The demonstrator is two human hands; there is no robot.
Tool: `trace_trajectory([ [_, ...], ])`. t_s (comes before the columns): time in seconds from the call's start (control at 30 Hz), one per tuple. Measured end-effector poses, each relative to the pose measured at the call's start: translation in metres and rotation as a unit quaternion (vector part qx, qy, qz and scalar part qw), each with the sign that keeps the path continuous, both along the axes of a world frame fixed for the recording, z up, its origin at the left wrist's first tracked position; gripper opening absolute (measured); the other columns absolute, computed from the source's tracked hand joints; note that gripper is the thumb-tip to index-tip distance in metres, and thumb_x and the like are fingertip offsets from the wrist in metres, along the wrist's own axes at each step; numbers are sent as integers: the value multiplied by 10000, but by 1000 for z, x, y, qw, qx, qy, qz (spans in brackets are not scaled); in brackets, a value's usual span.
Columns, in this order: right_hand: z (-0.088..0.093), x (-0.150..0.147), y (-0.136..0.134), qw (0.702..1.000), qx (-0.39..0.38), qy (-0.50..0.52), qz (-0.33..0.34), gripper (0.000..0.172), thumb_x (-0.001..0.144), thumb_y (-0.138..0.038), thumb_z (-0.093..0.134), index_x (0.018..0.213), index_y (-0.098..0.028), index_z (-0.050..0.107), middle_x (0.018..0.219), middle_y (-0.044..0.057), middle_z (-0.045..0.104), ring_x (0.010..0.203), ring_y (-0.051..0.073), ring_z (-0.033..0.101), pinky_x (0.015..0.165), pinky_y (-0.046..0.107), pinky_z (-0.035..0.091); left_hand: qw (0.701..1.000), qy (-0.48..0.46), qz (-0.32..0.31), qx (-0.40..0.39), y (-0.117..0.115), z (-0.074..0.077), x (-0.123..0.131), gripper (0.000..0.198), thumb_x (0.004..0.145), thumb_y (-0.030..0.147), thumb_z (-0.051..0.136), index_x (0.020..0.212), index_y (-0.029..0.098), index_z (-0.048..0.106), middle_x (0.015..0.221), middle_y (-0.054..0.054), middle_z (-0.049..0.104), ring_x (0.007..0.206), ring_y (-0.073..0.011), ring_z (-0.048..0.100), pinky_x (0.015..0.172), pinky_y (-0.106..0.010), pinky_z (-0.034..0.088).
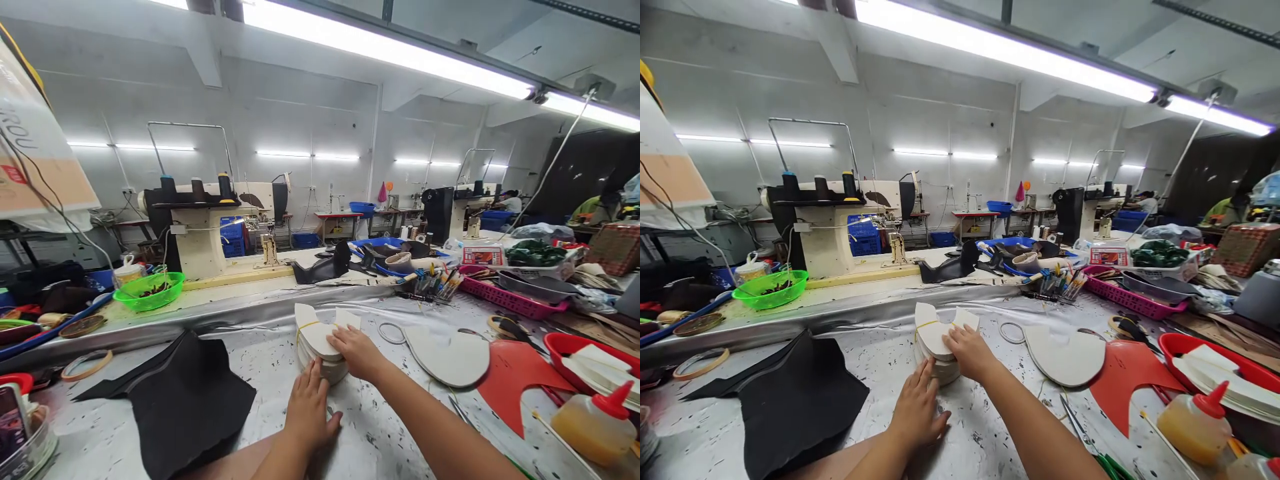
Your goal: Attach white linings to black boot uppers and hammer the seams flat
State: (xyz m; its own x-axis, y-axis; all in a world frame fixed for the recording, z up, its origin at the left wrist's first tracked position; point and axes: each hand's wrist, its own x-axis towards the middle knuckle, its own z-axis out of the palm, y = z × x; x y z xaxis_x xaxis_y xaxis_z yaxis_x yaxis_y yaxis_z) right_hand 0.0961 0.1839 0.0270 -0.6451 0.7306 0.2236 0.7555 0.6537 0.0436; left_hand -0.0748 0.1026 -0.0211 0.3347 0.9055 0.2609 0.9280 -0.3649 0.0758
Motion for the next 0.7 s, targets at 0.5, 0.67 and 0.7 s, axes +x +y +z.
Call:
trace_trajectory([
  [0.5, 3, -19, 14, 999, 43, 13, -20, 176, 755, -159, 544, 915, -153, 617, 898, 92, 690, 858, 228, 625, 864, 327, 407, 999, -4, -22, -48, 24, 18, 10, 807, 652, 429, 688, 1342, 137, 386, 1394, -154, 393, 1290, -341, 312, 1072, -473, 245],
  [0.67, 12, -33, 10, 998, 52, 24, -29, 89, 735, -182, 554, 789, -160, 621, 789, 80, 678, 784, 223, 616, 725, 283, 415, 997, 0, -30, -71, 31, 14, 17, 860, 650, 493, 703, 1365, 155, 364, 1403, -149, 385, 1311, -374, 261, 1070, -509, 237],
  [0.7, 15, -38, 9, 998, 53, 26, -33, 77, 730, -189, 556, 765, -160, 619, 768, 82, 673, 773, 223, 613, 706, 279, 411, 997, 0, -35, -74, 34, 14, 19, 883, 639, 501, 709, 1373, 166, 351, 1405, -143, 383, 1307, -378, 267, 1071, -513, 234],
])
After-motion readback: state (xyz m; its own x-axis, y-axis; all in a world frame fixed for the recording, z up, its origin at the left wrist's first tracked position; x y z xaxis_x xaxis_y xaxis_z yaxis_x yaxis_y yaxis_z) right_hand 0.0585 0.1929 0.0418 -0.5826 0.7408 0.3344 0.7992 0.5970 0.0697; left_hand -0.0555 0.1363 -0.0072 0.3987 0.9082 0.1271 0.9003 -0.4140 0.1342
